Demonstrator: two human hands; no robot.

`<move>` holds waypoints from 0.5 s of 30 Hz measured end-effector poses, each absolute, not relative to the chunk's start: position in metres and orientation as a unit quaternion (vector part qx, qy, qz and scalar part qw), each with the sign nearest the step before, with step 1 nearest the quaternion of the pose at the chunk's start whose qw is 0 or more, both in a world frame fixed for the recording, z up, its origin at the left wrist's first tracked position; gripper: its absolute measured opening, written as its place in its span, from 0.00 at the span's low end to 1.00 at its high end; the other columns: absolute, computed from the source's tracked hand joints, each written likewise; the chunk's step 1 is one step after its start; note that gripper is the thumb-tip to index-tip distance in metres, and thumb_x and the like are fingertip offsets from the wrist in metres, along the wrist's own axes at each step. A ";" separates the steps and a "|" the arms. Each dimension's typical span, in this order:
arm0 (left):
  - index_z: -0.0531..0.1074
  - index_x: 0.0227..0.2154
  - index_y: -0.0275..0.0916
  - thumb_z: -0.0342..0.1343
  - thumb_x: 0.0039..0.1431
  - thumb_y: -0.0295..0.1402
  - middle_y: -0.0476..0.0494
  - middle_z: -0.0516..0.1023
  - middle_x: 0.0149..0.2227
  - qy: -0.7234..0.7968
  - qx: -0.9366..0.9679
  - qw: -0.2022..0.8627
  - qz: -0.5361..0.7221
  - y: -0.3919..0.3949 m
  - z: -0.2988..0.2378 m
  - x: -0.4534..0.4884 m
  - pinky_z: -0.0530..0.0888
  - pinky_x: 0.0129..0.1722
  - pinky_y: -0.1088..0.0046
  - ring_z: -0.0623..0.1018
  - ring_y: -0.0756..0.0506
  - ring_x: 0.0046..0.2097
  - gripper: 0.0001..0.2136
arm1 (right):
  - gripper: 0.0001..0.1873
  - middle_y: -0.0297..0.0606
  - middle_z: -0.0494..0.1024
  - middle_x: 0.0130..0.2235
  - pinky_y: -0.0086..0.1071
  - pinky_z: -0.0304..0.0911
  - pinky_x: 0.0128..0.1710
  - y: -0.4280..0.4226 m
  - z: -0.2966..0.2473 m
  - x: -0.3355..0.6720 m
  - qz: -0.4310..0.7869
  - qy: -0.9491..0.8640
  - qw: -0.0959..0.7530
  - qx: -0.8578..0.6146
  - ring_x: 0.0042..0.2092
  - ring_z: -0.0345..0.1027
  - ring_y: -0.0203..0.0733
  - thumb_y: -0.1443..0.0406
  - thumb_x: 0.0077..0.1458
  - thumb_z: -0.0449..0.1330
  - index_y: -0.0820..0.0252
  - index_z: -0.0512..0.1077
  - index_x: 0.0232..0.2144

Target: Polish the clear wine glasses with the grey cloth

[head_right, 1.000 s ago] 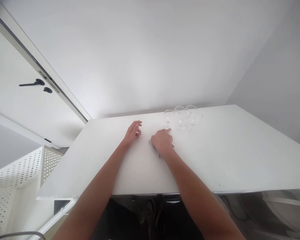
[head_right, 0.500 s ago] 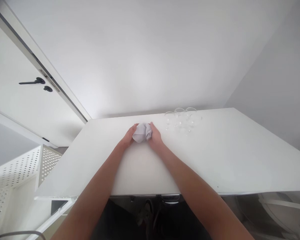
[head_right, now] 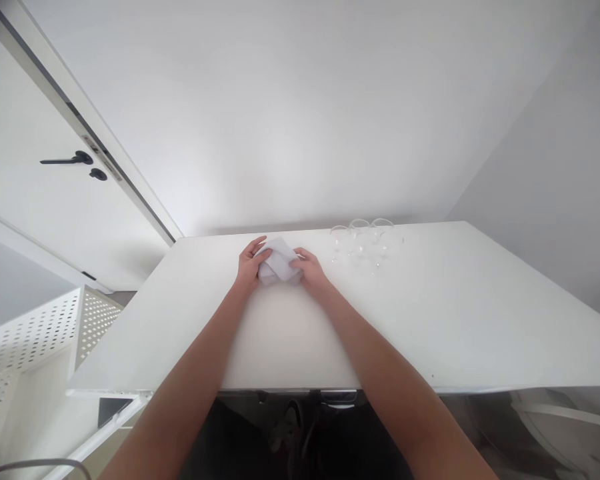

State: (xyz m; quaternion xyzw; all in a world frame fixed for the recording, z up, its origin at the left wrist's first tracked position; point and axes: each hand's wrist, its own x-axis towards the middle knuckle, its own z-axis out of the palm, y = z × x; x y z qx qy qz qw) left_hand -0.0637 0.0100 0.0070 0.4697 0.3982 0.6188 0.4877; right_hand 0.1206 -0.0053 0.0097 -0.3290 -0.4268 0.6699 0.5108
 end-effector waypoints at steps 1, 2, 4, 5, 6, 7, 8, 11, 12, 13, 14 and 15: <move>0.75 0.53 0.44 0.72 0.47 0.42 0.38 0.78 0.54 0.399 0.458 0.491 0.624 0.010 0.007 -0.065 0.77 0.49 0.62 0.79 0.40 0.50 0.29 | 0.14 0.31 0.75 0.32 0.28 0.59 0.31 -0.006 0.010 0.121 0.674 -0.431 0.504 -0.325 0.33 0.67 0.38 0.65 0.41 0.66 0.57 0.69 0.32; 0.74 0.53 0.44 0.72 0.47 0.42 0.38 0.77 0.54 0.400 0.448 0.497 0.626 0.011 0.007 -0.065 0.77 0.50 0.61 0.79 0.40 0.51 0.29 | 0.14 0.30 0.74 0.31 0.28 0.58 0.31 -0.006 0.009 0.122 0.678 -0.432 0.502 -0.319 0.33 0.66 0.38 0.65 0.41 0.67 0.57 0.67 0.31; 0.75 0.51 0.41 0.70 0.50 0.46 0.37 0.78 0.52 0.391 0.434 0.526 0.618 0.011 0.007 -0.065 0.77 0.50 0.60 0.80 0.40 0.50 0.26 | 0.14 0.30 0.73 0.31 0.29 0.58 0.31 -0.006 0.010 0.122 0.679 -0.422 0.518 -0.306 0.33 0.66 0.38 0.64 0.42 0.69 0.57 0.67 0.30; 0.75 0.49 0.40 0.68 0.52 0.47 0.37 0.79 0.50 0.380 0.433 0.549 0.605 0.011 0.007 -0.064 0.77 0.50 0.59 0.80 0.39 0.50 0.25 | 0.15 0.31 0.74 0.32 0.30 0.59 0.32 -0.006 0.010 0.123 0.675 -0.415 0.532 -0.299 0.34 0.67 0.39 0.64 0.42 0.69 0.56 0.68 0.30; 0.76 0.47 0.38 0.67 0.54 0.48 0.36 0.80 0.48 0.370 0.434 0.573 0.589 0.011 0.007 -0.064 0.77 0.50 0.58 0.80 0.39 0.50 0.23 | 0.15 0.33 0.75 0.34 0.31 0.60 0.34 -0.005 0.011 0.123 0.670 -0.411 0.545 -0.293 0.36 0.68 0.40 0.63 0.42 0.71 0.56 0.69 0.32; 0.77 0.45 0.37 0.67 0.54 0.48 0.36 0.80 0.47 0.363 0.438 0.589 0.574 0.010 0.007 -0.063 0.77 0.51 0.57 0.80 0.39 0.49 0.22 | 0.17 0.34 0.77 0.36 0.33 0.62 0.36 -0.005 0.012 0.123 0.666 -0.412 0.552 -0.287 0.39 0.69 0.42 0.63 0.42 0.72 0.56 0.71 0.34; 0.77 0.43 0.36 0.67 0.54 0.47 0.35 0.81 0.46 0.361 0.443 0.596 0.564 0.010 0.007 -0.063 0.77 0.51 0.57 0.80 0.38 0.49 0.21 | 0.19 0.36 0.78 0.38 0.34 0.63 0.38 -0.005 0.013 0.123 0.665 -0.415 0.552 -0.283 0.41 0.70 0.44 0.63 0.42 0.73 0.55 0.72 0.36; 0.79 0.42 0.36 0.70 0.50 0.42 0.36 0.81 0.45 0.376 0.451 0.578 0.567 0.009 0.008 -0.062 0.77 0.50 0.56 0.79 0.38 0.49 0.20 | 0.18 0.39 0.79 0.40 0.38 0.63 0.40 -0.006 0.015 0.123 0.673 -0.423 0.536 -0.282 0.43 0.70 0.47 0.57 0.46 0.72 0.55 0.73 0.38; 0.79 0.43 0.37 0.70 0.50 0.42 0.37 0.81 0.45 0.378 0.451 0.571 0.572 0.009 0.009 -0.062 0.78 0.49 0.56 0.79 0.38 0.49 0.20 | 0.17 0.38 0.79 0.39 0.38 0.63 0.40 -0.007 0.015 0.123 0.672 -0.423 0.537 -0.286 0.43 0.70 0.47 0.55 0.48 0.71 0.55 0.73 0.36; 0.78 0.44 0.37 0.69 0.51 0.42 0.37 0.81 0.45 0.378 0.450 0.568 0.576 0.008 0.010 -0.062 0.78 0.48 0.57 0.79 0.38 0.49 0.20 | 0.16 0.37 0.78 0.38 0.38 0.63 0.39 -0.007 0.015 0.123 0.667 -0.422 0.541 -0.291 0.42 0.70 0.46 0.54 0.49 0.71 0.55 0.72 0.34; 0.78 0.44 0.37 0.68 0.52 0.43 0.37 0.80 0.45 0.375 0.449 0.568 0.579 0.007 0.011 -0.062 0.78 0.47 0.58 0.79 0.38 0.49 0.20 | 0.16 0.36 0.78 0.37 0.37 0.62 0.38 -0.007 0.015 0.123 0.659 -0.423 0.547 -0.296 0.40 0.69 0.44 0.54 0.48 0.71 0.55 0.71 0.32; 0.78 0.45 0.38 0.67 0.54 0.44 0.37 0.80 0.45 0.372 0.449 0.567 0.582 0.007 0.012 -0.062 0.77 0.46 0.60 0.79 0.39 0.49 0.20 | 0.17 0.35 0.77 0.36 0.36 0.62 0.38 -0.006 0.014 0.123 0.651 -0.428 0.550 -0.300 0.39 0.69 0.43 0.55 0.47 0.72 0.55 0.69 0.30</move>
